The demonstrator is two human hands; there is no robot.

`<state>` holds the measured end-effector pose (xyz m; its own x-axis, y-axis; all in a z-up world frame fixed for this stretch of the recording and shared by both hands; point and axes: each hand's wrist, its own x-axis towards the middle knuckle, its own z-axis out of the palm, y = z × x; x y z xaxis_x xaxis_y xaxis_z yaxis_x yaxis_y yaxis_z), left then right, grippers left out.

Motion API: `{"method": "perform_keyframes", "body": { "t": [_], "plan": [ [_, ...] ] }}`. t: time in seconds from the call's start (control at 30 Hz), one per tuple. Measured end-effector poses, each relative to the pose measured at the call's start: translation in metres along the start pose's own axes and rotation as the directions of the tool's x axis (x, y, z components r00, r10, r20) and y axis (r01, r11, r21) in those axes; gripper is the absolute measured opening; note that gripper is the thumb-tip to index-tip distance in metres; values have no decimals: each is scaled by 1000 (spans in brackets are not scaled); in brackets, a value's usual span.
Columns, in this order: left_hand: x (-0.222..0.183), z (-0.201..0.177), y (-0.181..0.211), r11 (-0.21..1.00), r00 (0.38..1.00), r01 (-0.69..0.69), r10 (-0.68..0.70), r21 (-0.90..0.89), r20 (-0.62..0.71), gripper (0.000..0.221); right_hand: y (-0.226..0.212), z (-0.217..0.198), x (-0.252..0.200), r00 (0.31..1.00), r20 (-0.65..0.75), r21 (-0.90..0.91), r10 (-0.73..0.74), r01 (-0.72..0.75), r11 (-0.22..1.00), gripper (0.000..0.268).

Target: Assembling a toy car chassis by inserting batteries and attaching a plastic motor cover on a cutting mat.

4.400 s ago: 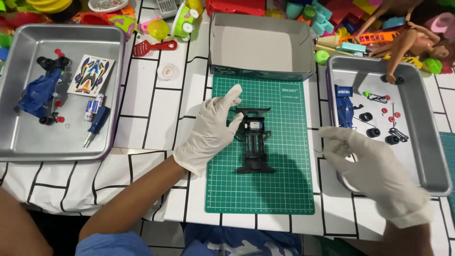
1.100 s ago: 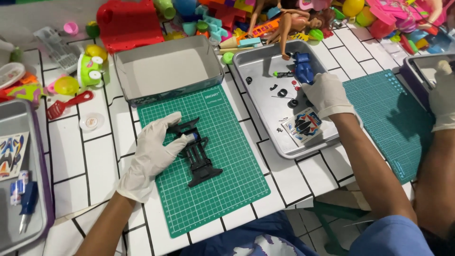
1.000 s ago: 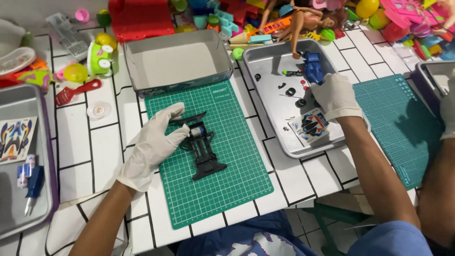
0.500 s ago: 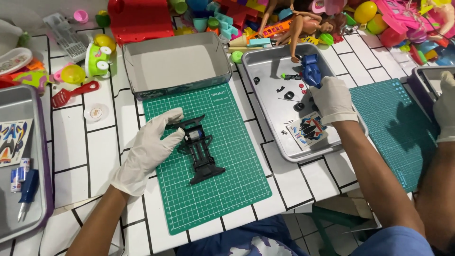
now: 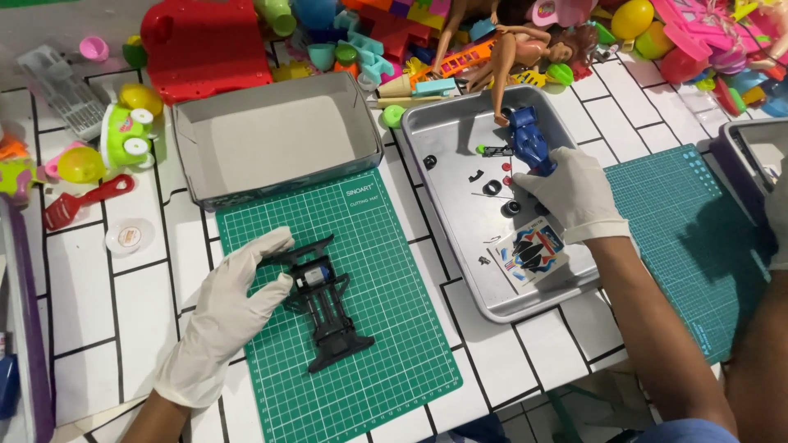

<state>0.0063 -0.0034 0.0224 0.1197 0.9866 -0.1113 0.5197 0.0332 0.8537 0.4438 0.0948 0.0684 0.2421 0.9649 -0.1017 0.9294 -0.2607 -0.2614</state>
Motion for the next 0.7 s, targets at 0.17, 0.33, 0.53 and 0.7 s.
{"method": "perform_keyframes", "body": {
  "t": [0.17, 0.33, 0.53, 0.7],
  "plan": [
    [1, -4, 1, 1000, 1000, -7, 6, 18, 26, 57, -12, -7, -4, 999, 8, 2, 35, -35, 999, 57],
    [2, -2, -16, 983, 986, -166, 168, 80, -19, 53, -8, 1, -1, 999, -15, -31, 29, -29, 999, 69],
    [-15, -2, 0, 989, 988, -149, 149, 20, -43, 52, 31, 32, 12, 995, -69, -132, -70, 60, 989, 81],
    [-21, -4, -6, 968, 966, -238, 227, -83, -124, 42, 66, 56, 34, 964, -211, -165, -163, 129, 978, 56]
  ]
}}
